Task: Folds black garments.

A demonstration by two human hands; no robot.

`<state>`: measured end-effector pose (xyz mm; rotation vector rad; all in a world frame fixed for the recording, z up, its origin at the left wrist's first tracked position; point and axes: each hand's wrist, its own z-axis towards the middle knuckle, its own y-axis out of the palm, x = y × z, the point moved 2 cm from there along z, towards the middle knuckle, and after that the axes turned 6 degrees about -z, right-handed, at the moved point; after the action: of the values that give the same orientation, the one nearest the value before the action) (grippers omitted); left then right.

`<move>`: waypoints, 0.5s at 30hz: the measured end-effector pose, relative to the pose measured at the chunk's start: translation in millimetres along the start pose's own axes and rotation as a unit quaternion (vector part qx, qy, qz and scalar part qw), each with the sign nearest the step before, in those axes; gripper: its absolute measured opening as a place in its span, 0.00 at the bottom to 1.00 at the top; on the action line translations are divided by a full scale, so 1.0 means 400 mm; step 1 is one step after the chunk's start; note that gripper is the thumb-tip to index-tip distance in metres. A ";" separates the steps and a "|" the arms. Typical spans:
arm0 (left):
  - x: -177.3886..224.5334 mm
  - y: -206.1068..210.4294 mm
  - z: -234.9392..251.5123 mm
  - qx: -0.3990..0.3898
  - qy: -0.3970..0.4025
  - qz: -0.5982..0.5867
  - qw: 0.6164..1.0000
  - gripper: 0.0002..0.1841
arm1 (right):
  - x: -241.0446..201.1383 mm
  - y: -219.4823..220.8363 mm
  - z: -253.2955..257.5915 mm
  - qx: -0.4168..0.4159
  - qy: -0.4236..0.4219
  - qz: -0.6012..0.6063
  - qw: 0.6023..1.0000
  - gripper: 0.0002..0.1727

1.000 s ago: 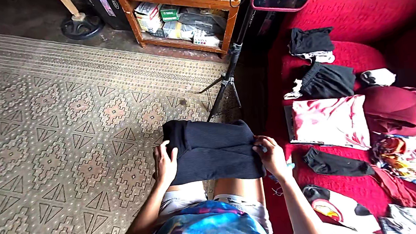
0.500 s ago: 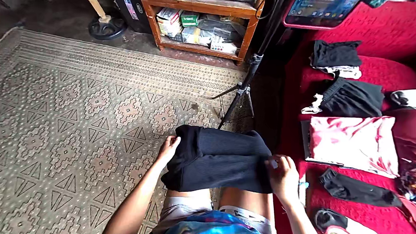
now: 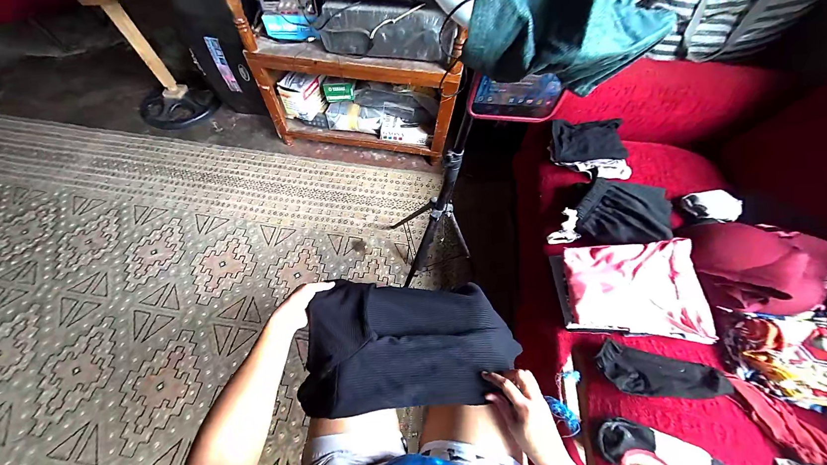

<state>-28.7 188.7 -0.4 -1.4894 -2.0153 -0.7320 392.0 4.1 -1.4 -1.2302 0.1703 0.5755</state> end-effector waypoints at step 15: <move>-0.001 0.332 -0.394 -0.278 0.295 0.551 0.729 0.30 | -0.008 -0.067 0.181 -0.025 0.259 0.446 0.856 0.21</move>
<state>113.9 112.1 127.4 -2.0314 -0.2196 -1.0643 389.7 64.0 47.3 -1.2998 1.2389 1.0304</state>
